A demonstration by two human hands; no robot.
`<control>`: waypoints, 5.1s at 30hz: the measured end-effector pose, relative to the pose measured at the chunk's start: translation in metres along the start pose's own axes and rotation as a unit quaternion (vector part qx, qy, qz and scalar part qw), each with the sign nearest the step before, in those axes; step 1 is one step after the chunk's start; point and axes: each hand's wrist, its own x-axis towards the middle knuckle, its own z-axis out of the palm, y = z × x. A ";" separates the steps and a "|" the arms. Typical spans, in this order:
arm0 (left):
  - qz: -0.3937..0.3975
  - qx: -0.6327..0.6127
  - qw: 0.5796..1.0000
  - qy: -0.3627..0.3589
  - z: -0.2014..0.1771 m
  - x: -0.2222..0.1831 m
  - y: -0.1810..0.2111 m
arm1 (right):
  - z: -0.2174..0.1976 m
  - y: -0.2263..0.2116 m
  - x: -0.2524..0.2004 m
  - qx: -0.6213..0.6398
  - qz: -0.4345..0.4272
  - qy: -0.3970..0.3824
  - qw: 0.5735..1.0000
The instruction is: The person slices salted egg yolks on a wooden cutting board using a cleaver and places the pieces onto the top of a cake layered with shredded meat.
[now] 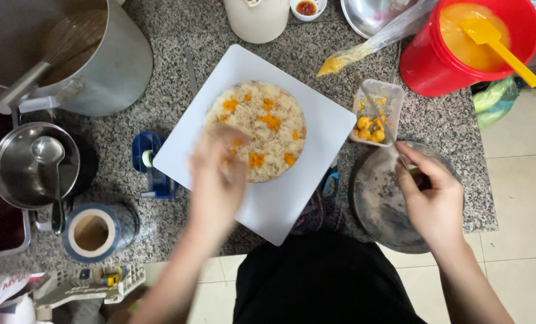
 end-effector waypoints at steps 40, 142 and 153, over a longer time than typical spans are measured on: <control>0.030 0.387 0.872 -0.298 0.449 0.089 -0.051 | -0.147 0.259 -0.039 0.148 0.255 -0.048 0.954; -0.125 0.099 0.960 -0.230 0.355 -0.072 0.046 | -0.098 0.226 -0.086 -0.059 0.090 -0.126 0.986; -0.013 0.108 0.978 -0.180 0.374 -0.083 0.047 | -0.085 0.218 -0.104 -0.180 0.049 -0.136 0.973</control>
